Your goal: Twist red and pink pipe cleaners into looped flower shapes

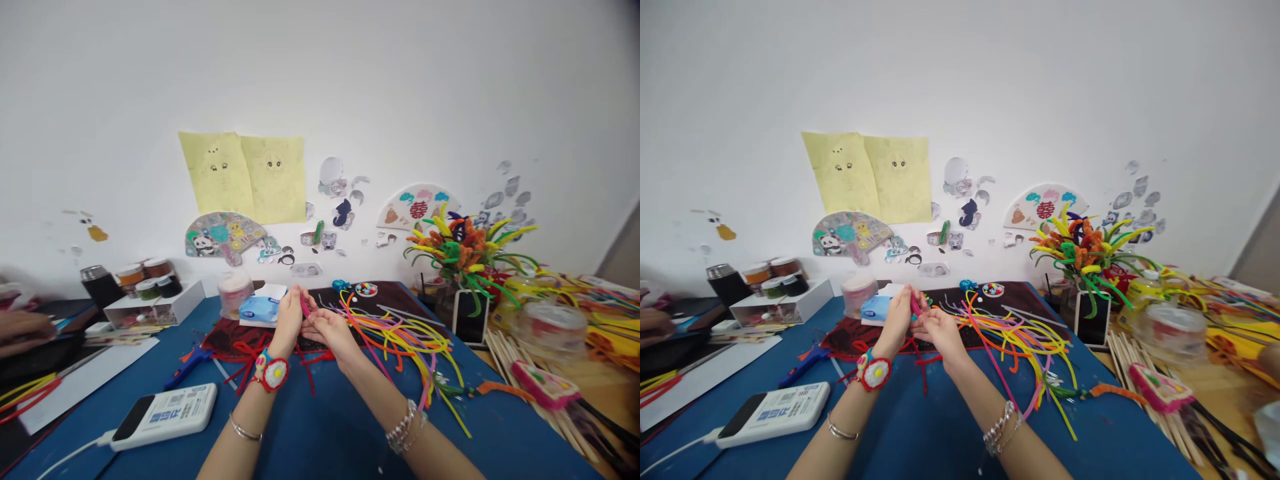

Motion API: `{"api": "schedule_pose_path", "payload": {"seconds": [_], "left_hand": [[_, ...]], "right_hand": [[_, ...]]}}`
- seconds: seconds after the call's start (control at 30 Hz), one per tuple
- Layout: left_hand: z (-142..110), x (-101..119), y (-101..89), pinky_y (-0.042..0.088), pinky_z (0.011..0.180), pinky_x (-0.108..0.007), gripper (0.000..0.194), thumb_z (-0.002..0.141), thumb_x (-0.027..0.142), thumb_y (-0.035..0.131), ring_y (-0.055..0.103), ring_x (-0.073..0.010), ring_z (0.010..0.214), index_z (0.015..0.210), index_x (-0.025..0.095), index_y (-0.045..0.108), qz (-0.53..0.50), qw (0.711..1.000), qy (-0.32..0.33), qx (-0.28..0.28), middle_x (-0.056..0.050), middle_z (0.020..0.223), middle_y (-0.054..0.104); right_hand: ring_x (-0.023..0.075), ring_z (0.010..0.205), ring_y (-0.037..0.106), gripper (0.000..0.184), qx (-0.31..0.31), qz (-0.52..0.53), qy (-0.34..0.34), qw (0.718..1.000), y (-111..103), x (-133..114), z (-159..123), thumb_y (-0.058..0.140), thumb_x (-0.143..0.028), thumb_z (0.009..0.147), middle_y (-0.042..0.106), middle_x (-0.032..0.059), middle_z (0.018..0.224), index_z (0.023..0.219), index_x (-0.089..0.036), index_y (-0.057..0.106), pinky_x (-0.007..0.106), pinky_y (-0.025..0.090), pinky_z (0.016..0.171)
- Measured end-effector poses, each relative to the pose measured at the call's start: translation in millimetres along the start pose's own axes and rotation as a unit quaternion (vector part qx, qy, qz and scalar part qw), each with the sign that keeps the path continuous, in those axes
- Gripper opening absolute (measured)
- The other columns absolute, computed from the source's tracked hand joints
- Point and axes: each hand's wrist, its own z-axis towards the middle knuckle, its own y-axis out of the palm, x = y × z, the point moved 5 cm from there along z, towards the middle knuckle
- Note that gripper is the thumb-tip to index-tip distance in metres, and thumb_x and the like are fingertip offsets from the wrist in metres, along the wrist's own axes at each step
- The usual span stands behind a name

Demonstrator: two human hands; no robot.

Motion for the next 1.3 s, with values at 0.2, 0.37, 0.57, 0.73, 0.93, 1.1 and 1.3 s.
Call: {"api": "schedule_pose_path", "payload": {"seconds": [0.2, 0.37, 0.57, 0.73, 0.93, 1.1, 1.3], "left_hand": [[0, 0, 7.6, 0.037, 0.051, -0.02, 0.033, 0.081, 0.044, 0.041, 0.045, -0.0073, 0.049, 0.065, 0.016, 0.042, -0.073, 0.996, -0.031, -0.039, 0.003, 0.053, 0.047], [1, -9, 4.3, 0.031, 0.038, -0.017, 0.034, 0.079, 0.047, 0.044, 0.03, -0.0041, 0.037, 0.063, 0.018, 0.033, -0.148, 0.985, -0.088, -0.026, 0.009, 0.048, 0.026], [-1, -22, 2.5, 0.01, 0.031, -0.013, 0.031, 0.076, 0.046, 0.047, 0.015, -0.0017, 0.034, 0.069, 0.019, 0.033, -0.127, 0.974, -0.182, -0.048, 0.01, 0.052, 0.019], [-5, -46, 6.4, 0.009, 0.032, -0.013, 0.024, 0.074, 0.037, 0.05, 0.018, -0.0006, 0.034, 0.073, 0.021, 0.032, -0.043, 0.968, -0.237, -0.066, 0.01, 0.054, 0.026], [-8, -45, 9.9, 0.012, 0.031, -0.013, 0.024, 0.074, 0.028, 0.049, 0.019, -0.0005, 0.031, 0.086, 0.025, 0.028, 0.004, 0.972, -0.227, -0.063, 0.011, 0.058, 0.034], [-8, -31, 16.2, 0.021, 0.03, -0.013, 0.019, 0.079, 0.038, 0.043, 0.027, -0.0005, 0.034, 0.082, 0.023, 0.032, 0.014, 0.981, -0.176, -0.076, 0.006, 0.068, 0.044], [-7, -21, 15.9, 0.026, 0.031, -0.014, 0.026, 0.08, 0.045, 0.04, 0.034, -0.0023, 0.037, 0.084, 0.019, 0.042, 0.011, 0.988, -0.131, -0.087, 0.004, 0.067, 0.045]], "right_hand": [[0.015, 0.07, 0.065, 0.024, -0.061, -0.005, 0.036, 0.997, 2, 1, 2, 0.062, -0.034, 0.07, 0.067, 0.0064, 0.075, 0.082, -0.014, 0.055, 0.031, 0.049, 0.075], [0.0154, 0.074, 0.064, 0.021, -0.088, -0.383, 0.047, 0.918, -33, -11, 8, 0.05, -0.035, 0.079, 0.067, 0.008, 0.083, 0.083, -0.016, 0.058, 0.028, 0.048, 0.071], [0.0253, 0.077, 0.063, 0.025, 0.119, -0.664, 0.114, 0.73, -137, -29, 23, 0.054, -0.036, 0.073, 0.066, 0.0157, 0.077, 0.065, -0.013, 0.062, 0.03, 0.044, 0.063], [0.0141, 0.04, 0.053, 0.03, 0.088, -0.621, 0.151, 0.764, -157, -1, 31, 0.06, -0.039, 0.066, 0.054, 0.0022, 0.039, 0.046, -0.017, 0.057, 0.022, 0.037, 0.042], [0.01, 0.037, 0.048, 0.022, 0.119, -0.506, 0.058, 0.852, -163, 4, 39, 0.064, -0.032, 0.06, 0.05, -0.0022, 0.035, 0.048, -0.016, 0.057, 0.019, 0.034, 0.039], [0.0128, 0.056, 0.059, 0.032, 0.188, -0.375, -0.078, 0.905, -176, -35, 44, 0.053, -0.041, 0.07, 0.065, 0.0062, 0.068, 0.081, -0.012, 0.061, 0.022, 0.045, 0.051], [0.0166, 0.085, 0.06, 0.035, 0.277, -0.181, -0.348, 0.877, -165, -112, 14, 0.054, -0.039, 0.074, 0.063, 0.0095, 0.091, 0.098, -0.014, 0.055, 0.032, 0.045, 0.08]]}}
